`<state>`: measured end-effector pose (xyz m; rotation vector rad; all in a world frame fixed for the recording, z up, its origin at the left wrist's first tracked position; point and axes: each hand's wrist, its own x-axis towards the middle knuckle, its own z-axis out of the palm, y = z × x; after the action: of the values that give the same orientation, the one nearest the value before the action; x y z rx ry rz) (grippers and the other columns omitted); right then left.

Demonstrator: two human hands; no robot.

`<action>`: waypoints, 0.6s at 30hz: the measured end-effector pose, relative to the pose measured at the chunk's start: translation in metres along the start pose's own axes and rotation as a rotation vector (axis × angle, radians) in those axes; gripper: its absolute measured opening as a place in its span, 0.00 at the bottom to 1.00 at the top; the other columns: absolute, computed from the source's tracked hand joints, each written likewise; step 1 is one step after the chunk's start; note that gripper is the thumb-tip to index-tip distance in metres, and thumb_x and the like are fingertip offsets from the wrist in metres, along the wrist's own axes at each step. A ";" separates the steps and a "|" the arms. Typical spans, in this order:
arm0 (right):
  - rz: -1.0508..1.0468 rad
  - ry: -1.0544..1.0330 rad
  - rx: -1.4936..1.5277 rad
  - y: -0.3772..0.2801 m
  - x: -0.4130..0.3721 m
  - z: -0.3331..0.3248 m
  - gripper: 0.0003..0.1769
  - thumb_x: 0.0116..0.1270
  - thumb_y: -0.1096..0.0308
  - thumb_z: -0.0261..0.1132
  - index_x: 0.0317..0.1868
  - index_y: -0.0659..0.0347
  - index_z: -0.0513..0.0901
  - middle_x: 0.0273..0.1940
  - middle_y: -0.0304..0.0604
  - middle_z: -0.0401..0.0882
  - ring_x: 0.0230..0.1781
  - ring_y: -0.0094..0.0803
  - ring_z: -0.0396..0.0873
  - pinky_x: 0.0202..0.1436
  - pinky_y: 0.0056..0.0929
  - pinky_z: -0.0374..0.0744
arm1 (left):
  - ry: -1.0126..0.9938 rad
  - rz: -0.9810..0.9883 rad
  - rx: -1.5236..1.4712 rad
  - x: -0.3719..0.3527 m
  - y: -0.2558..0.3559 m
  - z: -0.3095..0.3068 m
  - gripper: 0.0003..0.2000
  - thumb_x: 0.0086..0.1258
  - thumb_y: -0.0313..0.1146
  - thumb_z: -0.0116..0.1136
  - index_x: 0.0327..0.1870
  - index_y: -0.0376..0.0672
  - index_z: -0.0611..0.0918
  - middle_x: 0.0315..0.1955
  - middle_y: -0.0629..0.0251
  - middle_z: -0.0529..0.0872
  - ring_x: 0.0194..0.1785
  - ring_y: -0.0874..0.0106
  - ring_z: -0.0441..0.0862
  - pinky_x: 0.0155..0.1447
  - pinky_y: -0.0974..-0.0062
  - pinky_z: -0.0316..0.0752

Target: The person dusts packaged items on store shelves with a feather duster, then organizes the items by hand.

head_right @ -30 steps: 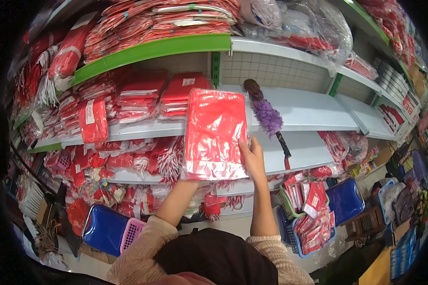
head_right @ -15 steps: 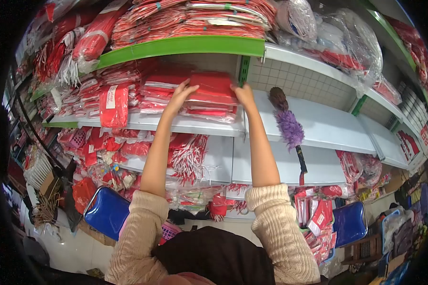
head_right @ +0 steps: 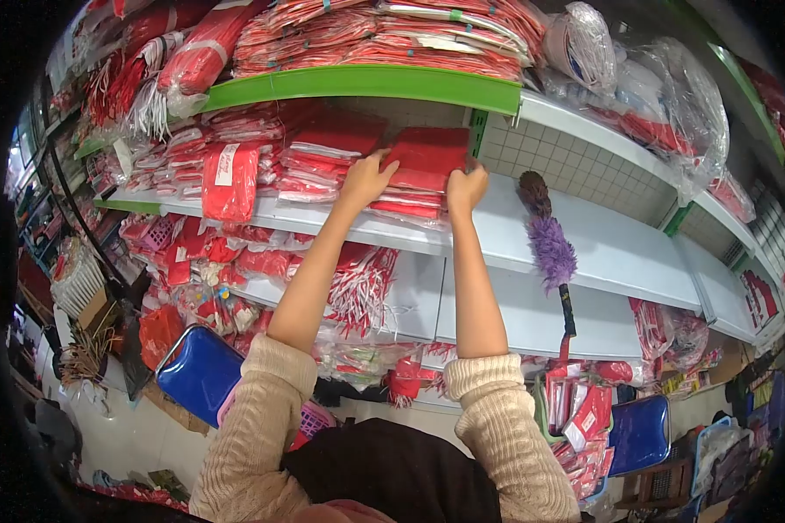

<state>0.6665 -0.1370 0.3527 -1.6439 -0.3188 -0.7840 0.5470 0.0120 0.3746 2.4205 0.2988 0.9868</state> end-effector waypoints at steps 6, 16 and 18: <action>0.158 -0.202 -0.168 -0.019 0.001 -0.008 0.19 0.50 0.68 0.59 0.45 0.61 0.83 0.44 0.57 0.81 0.47 0.51 0.77 0.56 0.37 0.71 | 0.092 0.040 -0.213 -0.002 -0.016 0.006 0.22 0.63 0.42 0.56 0.54 0.37 0.75 0.49 0.47 0.79 0.52 0.52 0.77 0.57 0.62 0.70; -0.392 -0.146 -0.220 -0.064 -0.086 -0.047 0.20 0.56 0.65 0.63 0.49 0.62 0.78 0.59 0.55 0.66 0.60 0.51 0.62 0.62 0.46 0.63 | 0.340 0.312 -0.151 -0.087 0.020 -0.010 0.17 0.60 0.34 0.58 0.51 0.43 0.76 0.51 0.56 0.74 0.55 0.56 0.71 0.62 0.62 0.63; -0.418 -0.197 -0.073 -0.073 -0.129 -0.054 0.16 0.57 0.70 0.61 0.47 0.63 0.78 0.55 0.53 0.70 0.58 0.50 0.64 0.61 0.45 0.64 | 0.293 0.263 -0.245 -0.123 0.020 -0.015 0.16 0.60 0.32 0.57 0.50 0.42 0.76 0.50 0.57 0.76 0.55 0.58 0.72 0.61 0.63 0.62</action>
<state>0.5106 -0.1435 0.3276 -1.7520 -0.7998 -0.9518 0.4485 -0.0460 0.3217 2.1267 -0.0440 1.4096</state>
